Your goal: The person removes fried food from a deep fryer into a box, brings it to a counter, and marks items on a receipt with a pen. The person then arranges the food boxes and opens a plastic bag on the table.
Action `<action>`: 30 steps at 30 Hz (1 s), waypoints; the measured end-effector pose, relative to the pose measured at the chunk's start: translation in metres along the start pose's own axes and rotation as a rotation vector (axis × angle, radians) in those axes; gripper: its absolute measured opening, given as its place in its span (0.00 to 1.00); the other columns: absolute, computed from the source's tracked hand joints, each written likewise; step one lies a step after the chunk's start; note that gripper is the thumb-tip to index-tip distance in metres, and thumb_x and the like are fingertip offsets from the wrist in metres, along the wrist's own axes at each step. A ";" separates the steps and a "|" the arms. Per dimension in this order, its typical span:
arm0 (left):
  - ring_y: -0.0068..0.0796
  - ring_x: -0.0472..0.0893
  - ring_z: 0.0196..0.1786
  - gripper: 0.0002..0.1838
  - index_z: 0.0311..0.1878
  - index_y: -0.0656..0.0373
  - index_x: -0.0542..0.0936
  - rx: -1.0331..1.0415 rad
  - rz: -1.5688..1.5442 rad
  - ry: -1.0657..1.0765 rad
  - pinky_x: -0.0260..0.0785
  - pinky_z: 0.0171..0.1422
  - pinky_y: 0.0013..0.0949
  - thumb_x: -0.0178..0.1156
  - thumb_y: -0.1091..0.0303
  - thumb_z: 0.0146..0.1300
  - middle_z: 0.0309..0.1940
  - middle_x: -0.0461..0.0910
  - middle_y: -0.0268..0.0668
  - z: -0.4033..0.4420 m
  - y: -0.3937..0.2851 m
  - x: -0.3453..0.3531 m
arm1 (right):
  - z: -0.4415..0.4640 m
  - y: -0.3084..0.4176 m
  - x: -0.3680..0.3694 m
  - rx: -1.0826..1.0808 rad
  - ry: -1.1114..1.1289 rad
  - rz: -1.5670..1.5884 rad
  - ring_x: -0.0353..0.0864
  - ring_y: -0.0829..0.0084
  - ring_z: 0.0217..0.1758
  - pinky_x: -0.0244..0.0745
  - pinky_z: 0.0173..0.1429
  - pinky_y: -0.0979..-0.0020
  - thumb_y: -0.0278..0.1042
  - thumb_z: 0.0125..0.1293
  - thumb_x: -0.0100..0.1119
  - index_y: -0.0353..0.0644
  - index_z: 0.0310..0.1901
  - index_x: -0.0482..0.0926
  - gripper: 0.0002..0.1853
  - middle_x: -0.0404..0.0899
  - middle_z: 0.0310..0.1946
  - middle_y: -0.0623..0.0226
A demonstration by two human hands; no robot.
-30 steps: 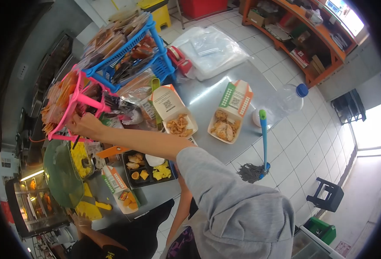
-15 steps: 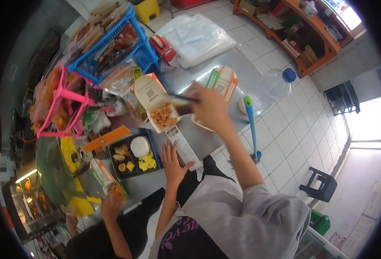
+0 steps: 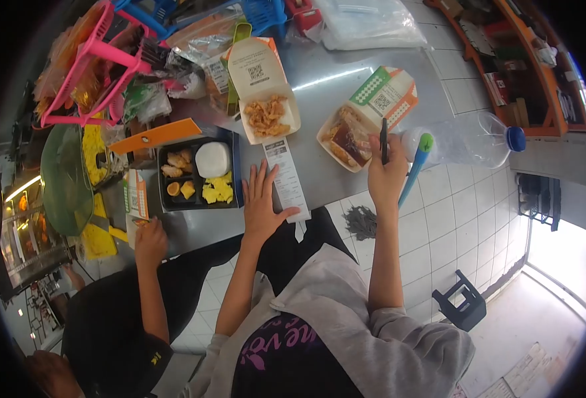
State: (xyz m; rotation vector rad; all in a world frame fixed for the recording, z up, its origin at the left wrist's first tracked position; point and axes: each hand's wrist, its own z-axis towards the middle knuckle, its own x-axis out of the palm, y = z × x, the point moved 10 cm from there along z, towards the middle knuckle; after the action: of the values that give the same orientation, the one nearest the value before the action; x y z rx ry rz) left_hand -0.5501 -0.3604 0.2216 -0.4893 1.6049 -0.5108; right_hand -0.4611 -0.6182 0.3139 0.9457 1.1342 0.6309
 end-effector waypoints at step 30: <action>0.47 0.60 0.66 0.64 0.70 0.52 0.60 0.007 0.115 -0.061 0.52 0.72 0.54 0.80 0.50 0.22 0.62 0.61 0.33 0.020 -0.009 -0.017 | -0.111 -0.052 0.127 0.154 0.566 0.474 0.82 0.77 0.39 0.77 0.45 0.77 0.20 0.66 0.56 0.35 0.43 0.73 0.06 0.80 0.34 0.64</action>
State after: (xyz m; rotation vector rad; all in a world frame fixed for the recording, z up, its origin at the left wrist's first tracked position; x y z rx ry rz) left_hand -0.5285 -0.3587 0.2394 -0.4009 1.5620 -0.4106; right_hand -0.5266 -0.5050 0.1952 1.2241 1.4807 1.2666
